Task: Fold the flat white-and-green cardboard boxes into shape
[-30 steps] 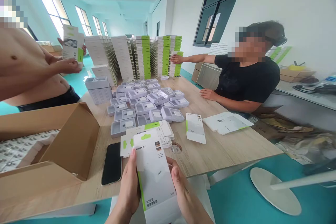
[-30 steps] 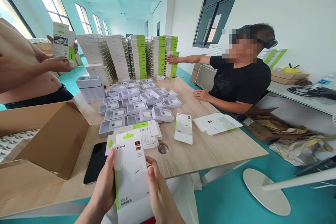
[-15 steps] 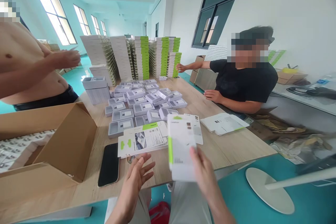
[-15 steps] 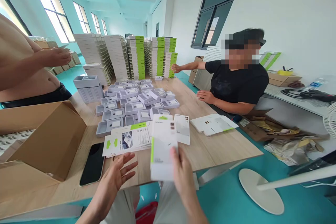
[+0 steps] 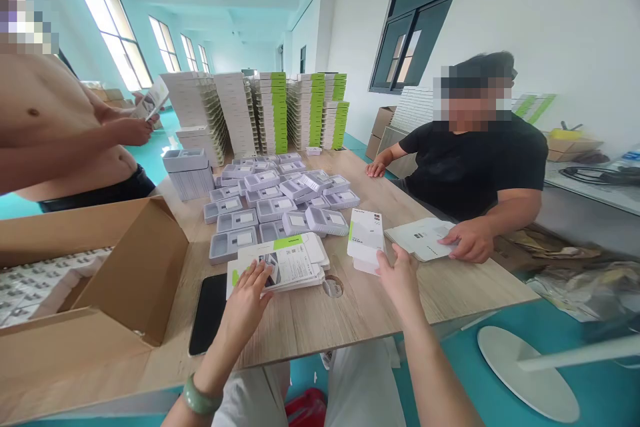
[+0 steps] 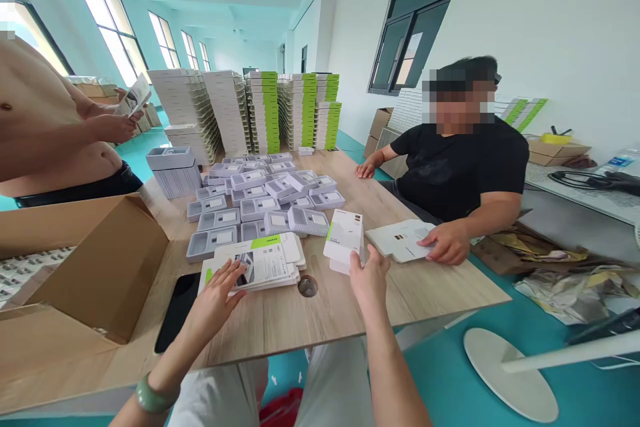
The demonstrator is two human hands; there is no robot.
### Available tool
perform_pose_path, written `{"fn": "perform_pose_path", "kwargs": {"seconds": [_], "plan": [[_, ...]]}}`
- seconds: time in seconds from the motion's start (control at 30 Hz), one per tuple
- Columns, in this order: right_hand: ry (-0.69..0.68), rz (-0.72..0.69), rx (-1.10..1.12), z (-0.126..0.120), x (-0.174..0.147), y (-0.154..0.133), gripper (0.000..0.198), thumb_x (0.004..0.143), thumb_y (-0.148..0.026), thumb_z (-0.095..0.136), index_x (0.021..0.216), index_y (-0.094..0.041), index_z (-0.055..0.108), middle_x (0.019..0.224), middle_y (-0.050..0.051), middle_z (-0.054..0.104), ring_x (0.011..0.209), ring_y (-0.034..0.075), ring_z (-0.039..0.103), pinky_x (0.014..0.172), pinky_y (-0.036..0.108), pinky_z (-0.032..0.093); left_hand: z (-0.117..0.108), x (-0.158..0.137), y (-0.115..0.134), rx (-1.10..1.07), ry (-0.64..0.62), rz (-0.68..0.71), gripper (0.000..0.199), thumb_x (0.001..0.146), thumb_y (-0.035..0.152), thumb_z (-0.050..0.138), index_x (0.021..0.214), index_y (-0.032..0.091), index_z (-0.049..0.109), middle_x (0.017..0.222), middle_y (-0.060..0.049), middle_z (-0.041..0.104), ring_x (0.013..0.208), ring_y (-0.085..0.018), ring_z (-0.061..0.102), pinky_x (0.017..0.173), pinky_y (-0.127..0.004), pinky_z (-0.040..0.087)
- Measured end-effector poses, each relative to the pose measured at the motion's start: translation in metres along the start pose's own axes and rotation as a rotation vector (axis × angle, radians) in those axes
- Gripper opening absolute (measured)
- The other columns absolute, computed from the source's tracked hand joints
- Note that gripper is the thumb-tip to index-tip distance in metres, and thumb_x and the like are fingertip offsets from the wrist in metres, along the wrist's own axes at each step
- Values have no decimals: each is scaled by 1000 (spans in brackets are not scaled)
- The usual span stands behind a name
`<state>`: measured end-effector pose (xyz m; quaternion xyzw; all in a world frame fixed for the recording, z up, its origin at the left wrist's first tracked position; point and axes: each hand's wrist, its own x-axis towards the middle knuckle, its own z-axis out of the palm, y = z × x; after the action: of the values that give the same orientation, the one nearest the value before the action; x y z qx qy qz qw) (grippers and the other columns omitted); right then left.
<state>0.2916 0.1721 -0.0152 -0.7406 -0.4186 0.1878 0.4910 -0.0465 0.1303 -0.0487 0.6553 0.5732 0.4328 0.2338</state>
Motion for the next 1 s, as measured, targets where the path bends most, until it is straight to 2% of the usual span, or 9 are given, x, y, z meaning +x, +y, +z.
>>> {"fn": "perform_pose_path", "kwargs": {"seconds": [0.13,0.3,0.37,0.5,0.63,0.77,0.83,0.93,1.0], "plan": [[-49,60,92,-6,-53,-1,59,95,-51,64,140,-13,57,151,29,48,102,34,72,93,52,59,-9,5,-8,82,-46,28,27,86,41,68,106,33,84,133,-8,80,135,-37,68,117,-55,49],[-468,82,289,18,-121,-26,62,93,-77,53,99,-19,75,94,14,77,65,27,74,55,39,61,-16,-17,8,107,-48,52,34,91,44,62,113,34,85,133,-9,78,132,-39,69,117,-59,49],[-569,108,353,30,-136,-38,70,93,-82,48,99,-18,76,89,13,79,63,28,76,48,38,60,-14,-33,21,95,-51,64,33,93,45,62,113,35,86,132,-10,79,129,-42,71,114,-62,50],[-606,39,428,28,-136,-57,68,94,-78,56,119,-18,77,122,18,79,116,37,74,94,47,63,-9,-64,50,30,-104,88,28,88,52,77,111,40,86,133,-9,79,124,-41,74,104,-54,61],[-770,-85,493,-4,-127,-71,54,94,-67,68,124,-23,78,126,13,80,122,37,71,109,53,55,-23,-69,70,-191,168,-91,60,87,54,79,143,36,68,166,-10,53,156,-40,43,126,-61,36],[-980,-150,497,-22,-133,-76,47,104,-55,60,138,-24,68,131,13,78,123,33,72,106,52,58,-37,-65,70,-675,-311,-532,74,74,64,87,132,20,72,141,-19,74,135,-47,64,111,-59,53],[-795,-214,394,-20,-139,-73,45,103,-45,63,144,-25,61,134,13,75,120,33,72,101,51,61,-35,-67,67,-766,-478,-630,72,70,67,89,119,16,78,123,-19,82,121,-46,72,106,-57,56],[-326,-517,173,-12,-145,-67,52,97,-26,69,147,-30,54,138,13,68,128,35,64,104,56,58,-27,-74,65,-693,-512,-569,64,78,70,81,113,17,81,108,-14,85,108,-41,76,100,-54,59],[-247,-749,46,-10,-147,-70,52,95,-16,72,141,-32,55,133,11,69,125,34,63,102,55,57,-25,-76,67,-625,-570,-508,58,83,70,76,107,18,82,103,-12,85,100,-37,76,93,-49,61]]}}
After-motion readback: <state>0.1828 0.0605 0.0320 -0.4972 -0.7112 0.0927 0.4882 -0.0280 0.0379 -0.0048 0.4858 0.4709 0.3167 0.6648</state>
